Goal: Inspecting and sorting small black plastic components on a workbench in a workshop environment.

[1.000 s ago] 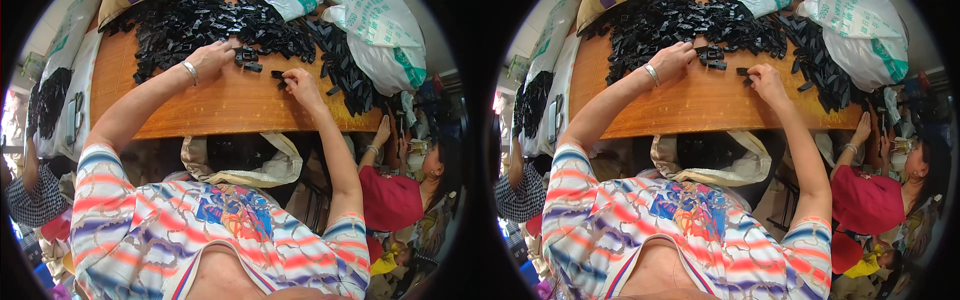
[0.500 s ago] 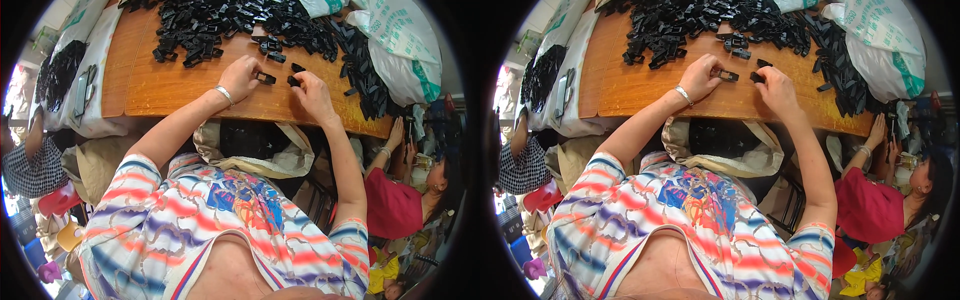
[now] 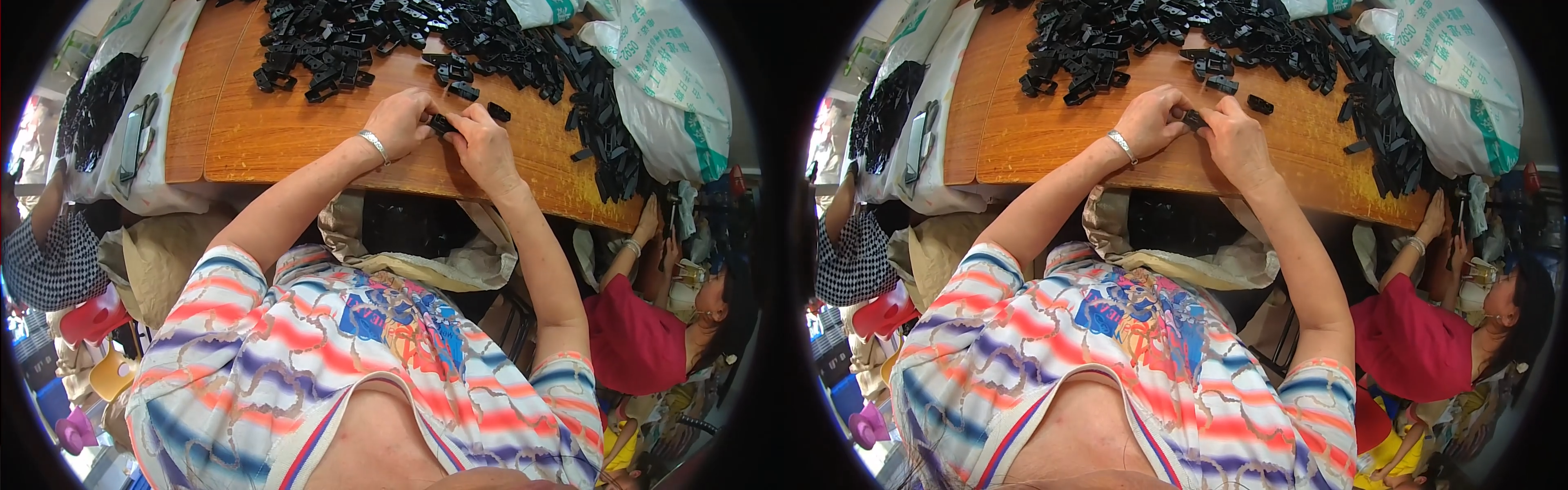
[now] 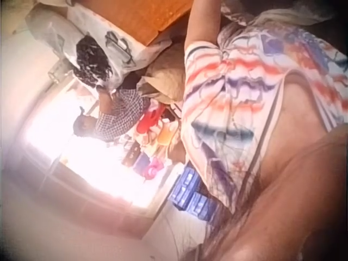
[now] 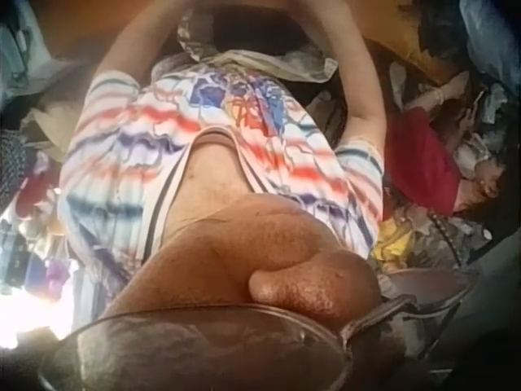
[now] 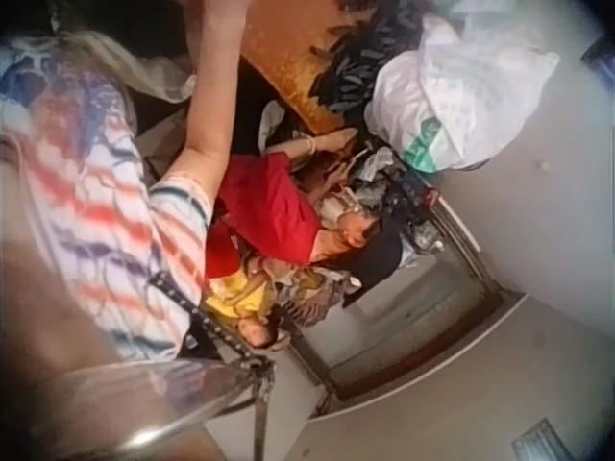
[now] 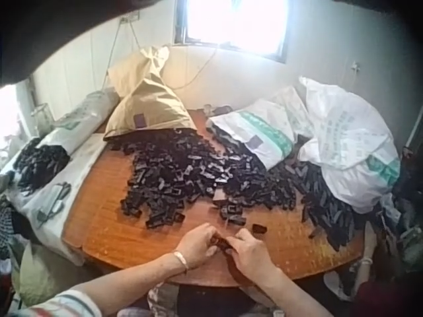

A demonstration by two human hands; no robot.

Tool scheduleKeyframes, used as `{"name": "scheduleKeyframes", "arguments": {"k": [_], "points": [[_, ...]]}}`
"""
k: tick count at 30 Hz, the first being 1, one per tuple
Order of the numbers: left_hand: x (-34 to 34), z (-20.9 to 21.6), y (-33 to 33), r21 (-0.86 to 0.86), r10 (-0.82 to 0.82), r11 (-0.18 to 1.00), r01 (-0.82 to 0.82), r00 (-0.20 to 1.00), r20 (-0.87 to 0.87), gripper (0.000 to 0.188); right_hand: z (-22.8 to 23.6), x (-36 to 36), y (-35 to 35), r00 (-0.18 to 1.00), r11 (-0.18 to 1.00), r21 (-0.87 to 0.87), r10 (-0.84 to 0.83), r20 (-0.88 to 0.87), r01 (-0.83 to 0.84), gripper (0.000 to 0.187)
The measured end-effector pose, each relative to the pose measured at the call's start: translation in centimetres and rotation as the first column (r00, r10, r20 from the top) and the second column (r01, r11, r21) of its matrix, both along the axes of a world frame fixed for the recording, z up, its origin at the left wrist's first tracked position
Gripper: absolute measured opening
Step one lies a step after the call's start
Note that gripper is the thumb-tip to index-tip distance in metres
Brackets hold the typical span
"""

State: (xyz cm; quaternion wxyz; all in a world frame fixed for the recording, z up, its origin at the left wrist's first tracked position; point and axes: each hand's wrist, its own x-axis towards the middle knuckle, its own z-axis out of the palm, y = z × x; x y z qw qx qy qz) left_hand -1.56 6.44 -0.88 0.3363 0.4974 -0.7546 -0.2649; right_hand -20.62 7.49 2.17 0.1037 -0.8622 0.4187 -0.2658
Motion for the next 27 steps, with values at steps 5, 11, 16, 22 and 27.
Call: {"name": "scheduleKeyframes", "arguments": {"k": [5,11,16,22,27], "points": [[0.0,0.6,-0.3,-0.008,-0.013,1.000,0.014,0.999,0.040,0.022,-1.1,0.6,1.1,0.971,0.967,-0.253,-0.040,-0.234,-0.021,0.034],[2.3,2.4,-2.5,0.375,-0.414,0.844,0.384,0.910,0.001,0.029,-0.3,-0.9,3.6,0.998,0.998,0.053,-0.027,-0.061,0.030,0.031],[-0.6,2.5,-3.2,-0.245,-0.044,0.966,0.086,0.984,0.170,0.026,1.1,-1.5,10.5,0.989,0.964,0.252,0.114,-0.092,-0.088,0.034],[-4.3,2.1,-5.8,-0.392,0.010,0.895,0.212,0.870,0.493,0.021,1.2,-3.8,4.6,0.996,0.997,0.007,-0.082,0.041,0.082,0.022],[-4.2,3.7,-4.6,-0.269,-0.004,0.946,0.180,0.837,0.547,0.021,-0.1,-5.3,-1.9,0.900,0.901,-0.061,-0.432,-0.057,0.429,0.027]]}}
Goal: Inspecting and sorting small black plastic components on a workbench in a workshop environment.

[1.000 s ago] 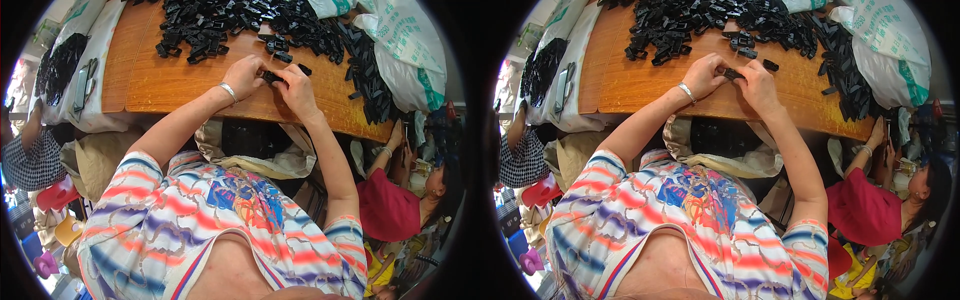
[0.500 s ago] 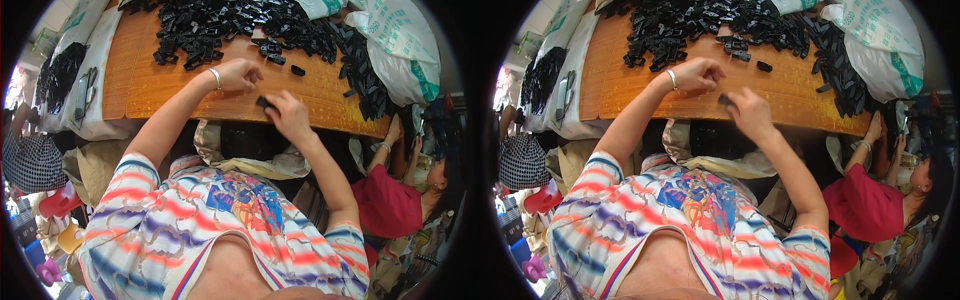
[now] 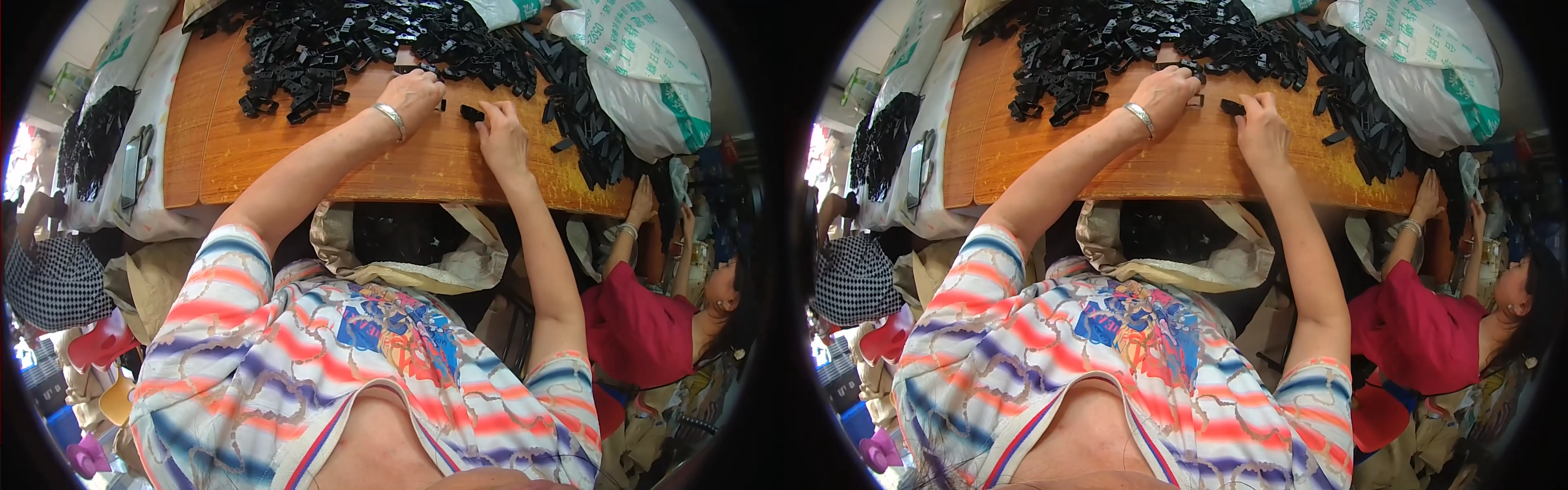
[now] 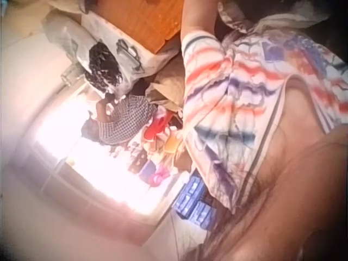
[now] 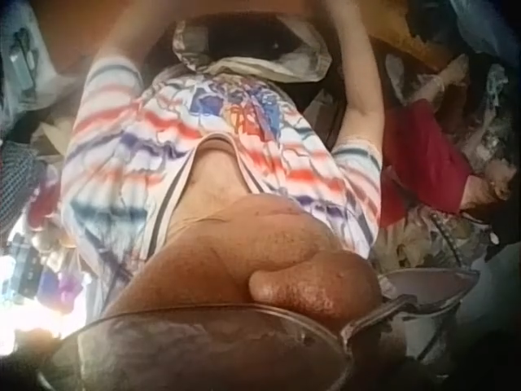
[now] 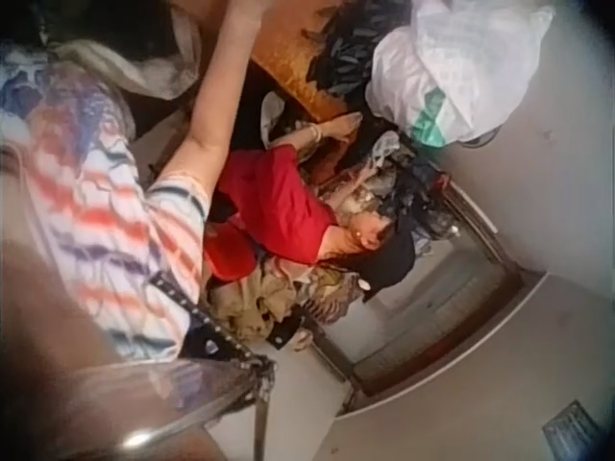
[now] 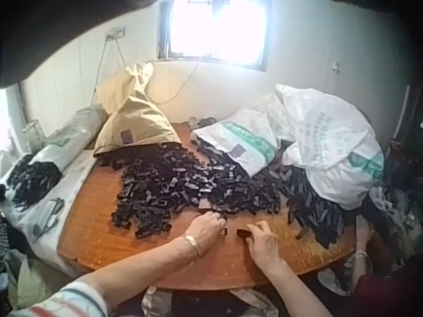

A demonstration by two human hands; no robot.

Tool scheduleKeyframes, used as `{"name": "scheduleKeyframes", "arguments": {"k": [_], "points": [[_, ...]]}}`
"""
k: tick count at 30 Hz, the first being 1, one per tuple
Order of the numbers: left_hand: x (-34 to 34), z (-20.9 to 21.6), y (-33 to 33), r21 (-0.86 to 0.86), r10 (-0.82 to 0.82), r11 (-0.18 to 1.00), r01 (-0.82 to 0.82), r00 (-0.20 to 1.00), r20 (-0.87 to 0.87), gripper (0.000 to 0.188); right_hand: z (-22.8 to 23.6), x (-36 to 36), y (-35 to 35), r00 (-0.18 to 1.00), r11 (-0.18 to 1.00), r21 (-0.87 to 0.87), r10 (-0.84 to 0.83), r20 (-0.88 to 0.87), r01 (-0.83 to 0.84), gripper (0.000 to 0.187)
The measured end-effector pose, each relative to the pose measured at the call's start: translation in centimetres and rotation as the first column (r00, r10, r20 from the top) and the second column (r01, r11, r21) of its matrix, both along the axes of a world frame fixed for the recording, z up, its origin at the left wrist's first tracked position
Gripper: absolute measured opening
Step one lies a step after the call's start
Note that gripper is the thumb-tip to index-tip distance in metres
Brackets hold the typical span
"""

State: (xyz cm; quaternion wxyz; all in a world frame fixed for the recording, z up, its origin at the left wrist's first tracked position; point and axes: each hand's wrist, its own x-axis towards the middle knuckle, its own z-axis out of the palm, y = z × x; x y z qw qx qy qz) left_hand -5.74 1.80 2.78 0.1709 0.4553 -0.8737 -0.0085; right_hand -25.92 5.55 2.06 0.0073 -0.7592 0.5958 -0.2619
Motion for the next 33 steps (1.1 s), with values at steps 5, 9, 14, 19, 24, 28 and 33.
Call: {"name": "scheduleKeyframes", "arguments": {"k": [5,9,14,19,24,28,33], "points": [[1.1,0.1,1.0,0.084,-0.026,0.996,0.024,0.999,0.028,0.025,-0.9,-0.6,-1.2,0.994,0.997,0.080,0.027,-0.101,-0.019,0.024],[2.5,-1.6,1.4,0.106,-0.003,0.994,0.040,0.943,-0.333,0.030,0.1,0.5,0.4,0.993,0.994,0.081,0.070,0.098,-0.078,0.021],[3.7,-2.7,3.3,0.038,0.040,0.999,-0.028,0.918,-0.394,0.026,1.1,3.8,1.1,0.958,0.970,0.066,0.220,0.183,-0.235,0.022],[3.6,-3.4,3.0,0.135,0.143,0.986,-0.100,0.919,-0.368,0.026,-0.1,5.1,-0.5,0.938,0.946,-0.029,0.325,0.122,-0.324,0.023],[3.7,-3.3,2.9,0.151,0.119,0.986,-0.064,0.912,-0.393,0.024,0.3,4.8,-0.4,0.921,0.920,0.028,0.390,0.009,-0.390,0.021],[3.8,-3.4,2.8,0.115,0.096,0.992,-0.053,0.910,-0.404,0.022,-0.9,4.8,0.5,0.880,0.873,-0.132,0.451,-0.151,-0.470,0.025],[3.3,-2.9,3.0,0.144,0.130,0.986,-0.081,0.920,-0.371,0.021,-1.7,4.9,1.0,0.908,0.891,-0.184,0.391,-0.149,-0.414,0.026]]}}
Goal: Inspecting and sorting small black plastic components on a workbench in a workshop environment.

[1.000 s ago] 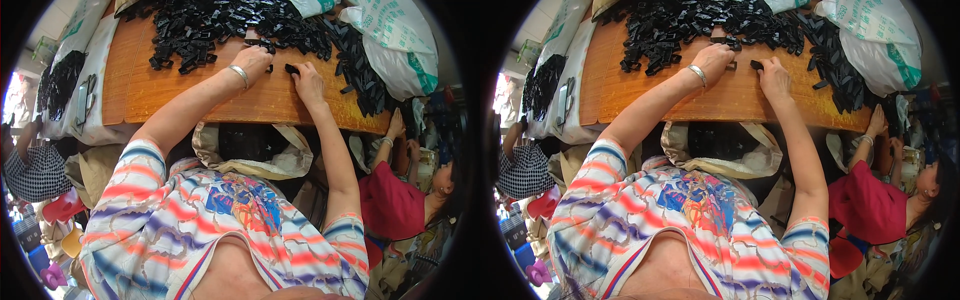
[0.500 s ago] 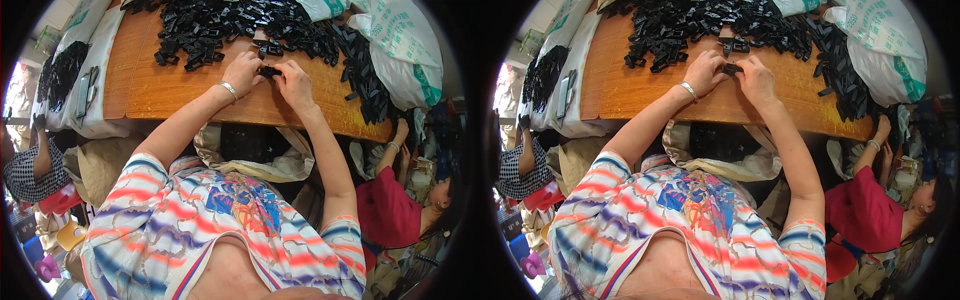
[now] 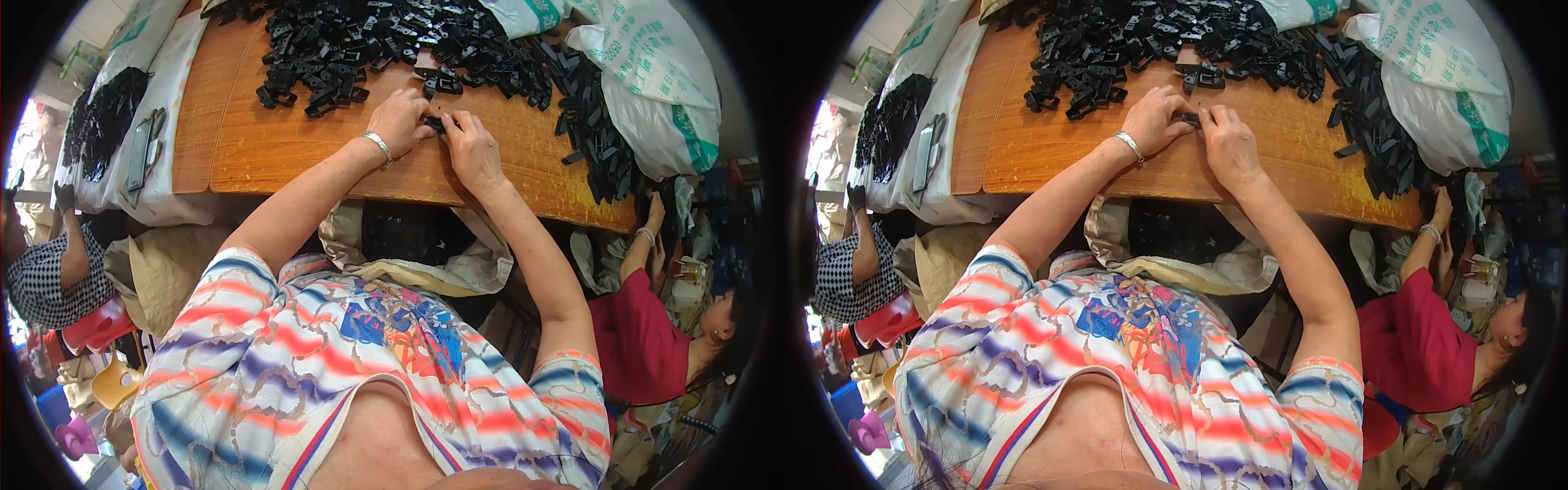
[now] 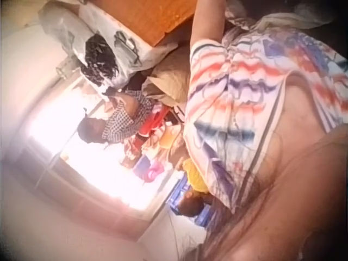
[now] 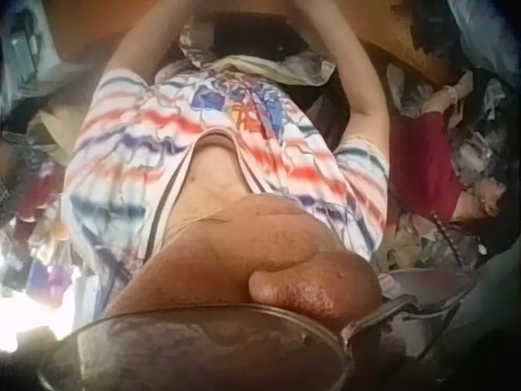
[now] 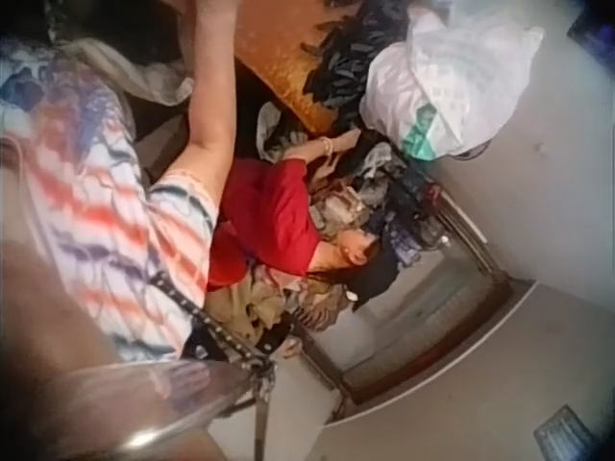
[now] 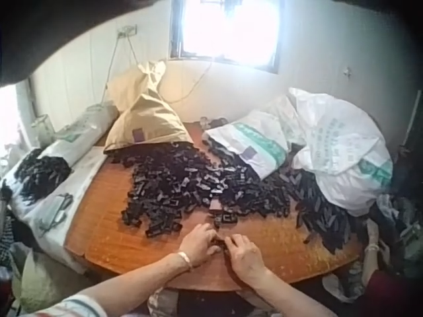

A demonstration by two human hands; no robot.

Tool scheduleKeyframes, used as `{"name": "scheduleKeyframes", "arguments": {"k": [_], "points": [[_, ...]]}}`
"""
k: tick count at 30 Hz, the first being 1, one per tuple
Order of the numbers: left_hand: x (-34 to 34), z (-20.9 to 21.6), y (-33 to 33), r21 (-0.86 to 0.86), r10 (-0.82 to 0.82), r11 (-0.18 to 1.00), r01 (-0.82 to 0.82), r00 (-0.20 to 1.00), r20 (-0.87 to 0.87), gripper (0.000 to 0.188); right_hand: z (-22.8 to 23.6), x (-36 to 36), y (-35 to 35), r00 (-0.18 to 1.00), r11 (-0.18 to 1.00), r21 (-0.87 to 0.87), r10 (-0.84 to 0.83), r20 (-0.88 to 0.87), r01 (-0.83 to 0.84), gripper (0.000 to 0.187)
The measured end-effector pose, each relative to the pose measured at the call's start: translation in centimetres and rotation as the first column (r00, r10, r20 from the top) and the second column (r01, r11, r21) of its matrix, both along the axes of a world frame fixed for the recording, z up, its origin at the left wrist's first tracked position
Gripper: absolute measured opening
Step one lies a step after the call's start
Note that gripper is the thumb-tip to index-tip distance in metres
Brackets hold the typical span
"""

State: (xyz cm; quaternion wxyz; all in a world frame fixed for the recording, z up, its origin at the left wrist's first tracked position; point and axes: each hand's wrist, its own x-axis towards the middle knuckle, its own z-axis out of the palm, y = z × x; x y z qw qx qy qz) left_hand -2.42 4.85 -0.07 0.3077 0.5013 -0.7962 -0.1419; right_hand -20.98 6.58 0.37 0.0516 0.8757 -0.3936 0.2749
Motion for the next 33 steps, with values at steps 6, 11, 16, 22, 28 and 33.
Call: {"name": "scheduleKeyframes", "arguments": {"k": [6,11,16,22,28,33], "points": [[2.8,0.8,-2.8,0.242,-0.161,0.946,0.215,0.961,-0.225,0.023,1.1,-0.8,7.2,0.990,0.954,0.299,-0.026,0.135,-0.016,0.029],[-0.8,-0.4,-4.4,0.006,0.194,0.981,-0.195,0.974,-0.119,0.040,0.7,0.0,12.7,0.980,0.895,0.405,0.140,0.143,-0.187,0.029],[-0.9,-0.8,-6.8,-0.021,0.278,0.959,-0.283,0.953,-0.117,0.026,1.7,-1.1,8.0,0.973,0.942,0.311,0.056,0.223,-0.125,0.014],[0.9,0.3,-6.3,0.208,0.209,0.959,-0.193,0.976,-0.060,0.014,1.2,-3.2,-4.4,0.970,0.977,0.086,-0.205,0.128,0.195,0.015],[0.8,0.1,-2.9,0.158,0.146,0.979,-0.131,0.986,-0.084,0.017,1.3,-1.7,-10.0,0.933,0.918,0.166,-0.358,-0.041,0.360,0.015],[-0.2,0.9,0.7,0.219,0.110,0.973,-0.073,0.980,-0.165,0.023,2.0,-1.8,-9.9,0.909,0.866,0.280,-0.409,-0.079,0.414,0.022]]}}
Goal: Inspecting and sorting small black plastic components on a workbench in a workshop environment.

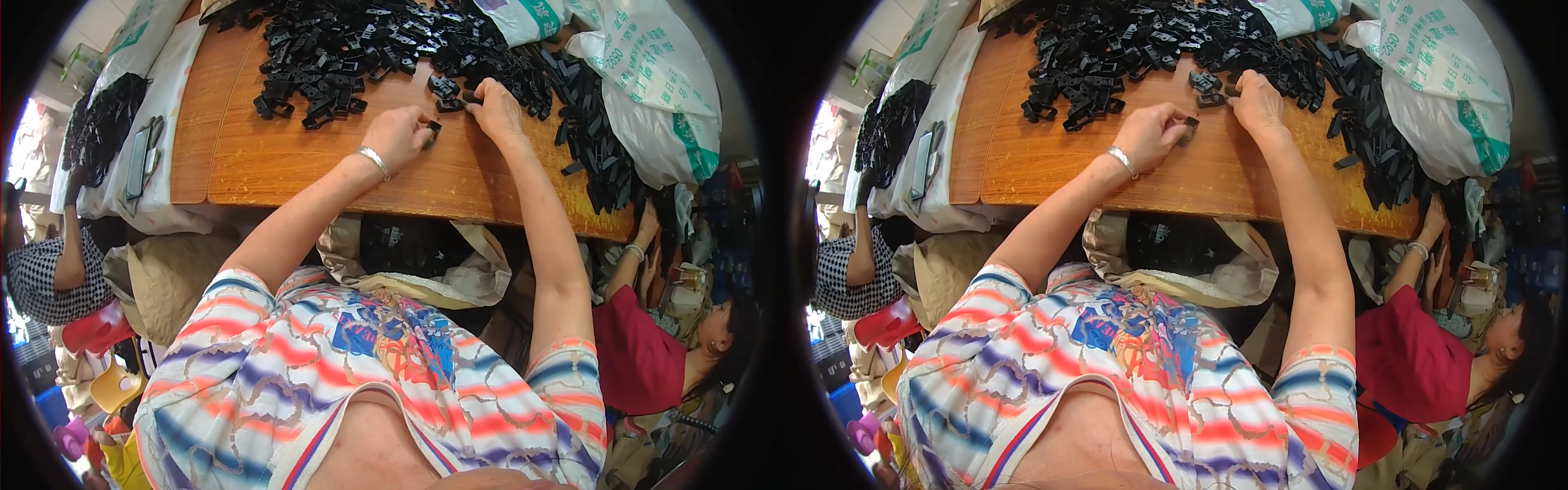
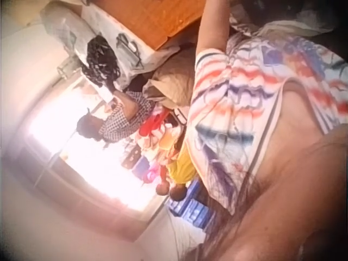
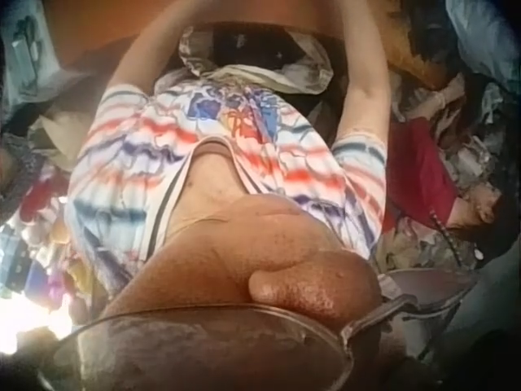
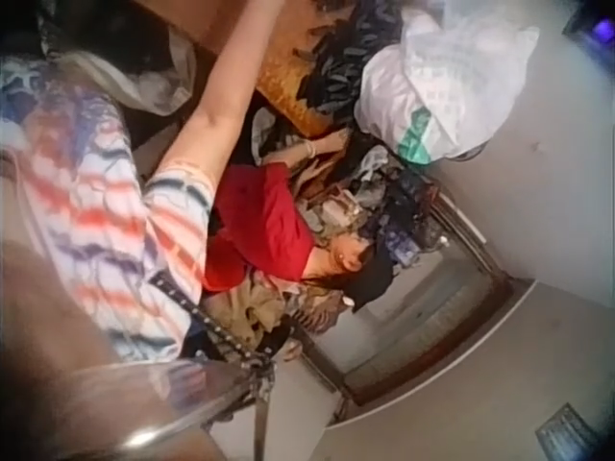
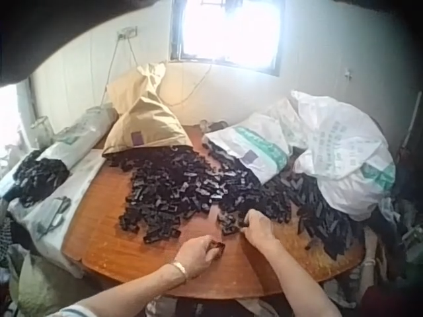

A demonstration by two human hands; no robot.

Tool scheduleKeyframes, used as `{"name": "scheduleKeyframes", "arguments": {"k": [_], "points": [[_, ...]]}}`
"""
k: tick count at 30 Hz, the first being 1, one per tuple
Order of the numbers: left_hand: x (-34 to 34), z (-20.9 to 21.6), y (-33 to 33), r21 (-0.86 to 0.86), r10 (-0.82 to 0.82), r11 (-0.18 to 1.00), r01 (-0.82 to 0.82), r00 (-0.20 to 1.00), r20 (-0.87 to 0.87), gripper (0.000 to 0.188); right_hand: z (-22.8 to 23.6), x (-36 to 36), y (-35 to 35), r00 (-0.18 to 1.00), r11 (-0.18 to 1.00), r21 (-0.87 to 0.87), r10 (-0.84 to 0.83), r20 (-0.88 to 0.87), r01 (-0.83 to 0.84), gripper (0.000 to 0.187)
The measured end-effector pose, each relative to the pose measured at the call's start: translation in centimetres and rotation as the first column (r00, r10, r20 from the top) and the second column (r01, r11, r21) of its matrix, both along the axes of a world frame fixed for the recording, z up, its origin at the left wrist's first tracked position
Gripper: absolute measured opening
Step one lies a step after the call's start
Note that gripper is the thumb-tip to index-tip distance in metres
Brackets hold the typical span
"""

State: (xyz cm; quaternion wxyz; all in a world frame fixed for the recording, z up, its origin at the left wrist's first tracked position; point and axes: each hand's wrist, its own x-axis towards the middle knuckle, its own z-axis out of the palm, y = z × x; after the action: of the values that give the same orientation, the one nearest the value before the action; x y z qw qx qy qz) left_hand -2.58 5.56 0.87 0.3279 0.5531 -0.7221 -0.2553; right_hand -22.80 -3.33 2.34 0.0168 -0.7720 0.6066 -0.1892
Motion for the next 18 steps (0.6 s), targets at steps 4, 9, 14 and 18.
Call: {"name": "scheduleKeyframes", "arguments": {"k": [4,9,14,18], "points": [[-0.6,-0.2,2.1,-0.109,-0.076,0.991,0.080,0.996,0.044,0.025,0.7,-1.5,2.0,0.997,0.974,0.222,0.028,0.066,-0.042,0.034],[-0.6,0.0,0.4,-0.288,-0.105,0.941,0.178,0.962,0.250,0.027,-0.9,-3.3,5.4,0.897,0.946,0.312,-0.063,0.437,-0.085,0.028],[-0.2,-0.2,-1.1,-0.166,-0.243,0.945,0.282,0.944,0.222,0.032,-0.9,-0.8,9.2,0.787,0.979,0.038,0.139,0.601,-0.202,0.025],[0.2,-1.1,-1.4,-0.176,-0.225,0.950,0.257,0.957,0.184,0.030,-0.4,1.3,10.8,0.861,0.980,-0.078,0.200,0.468,-0.186,0.025]]}}
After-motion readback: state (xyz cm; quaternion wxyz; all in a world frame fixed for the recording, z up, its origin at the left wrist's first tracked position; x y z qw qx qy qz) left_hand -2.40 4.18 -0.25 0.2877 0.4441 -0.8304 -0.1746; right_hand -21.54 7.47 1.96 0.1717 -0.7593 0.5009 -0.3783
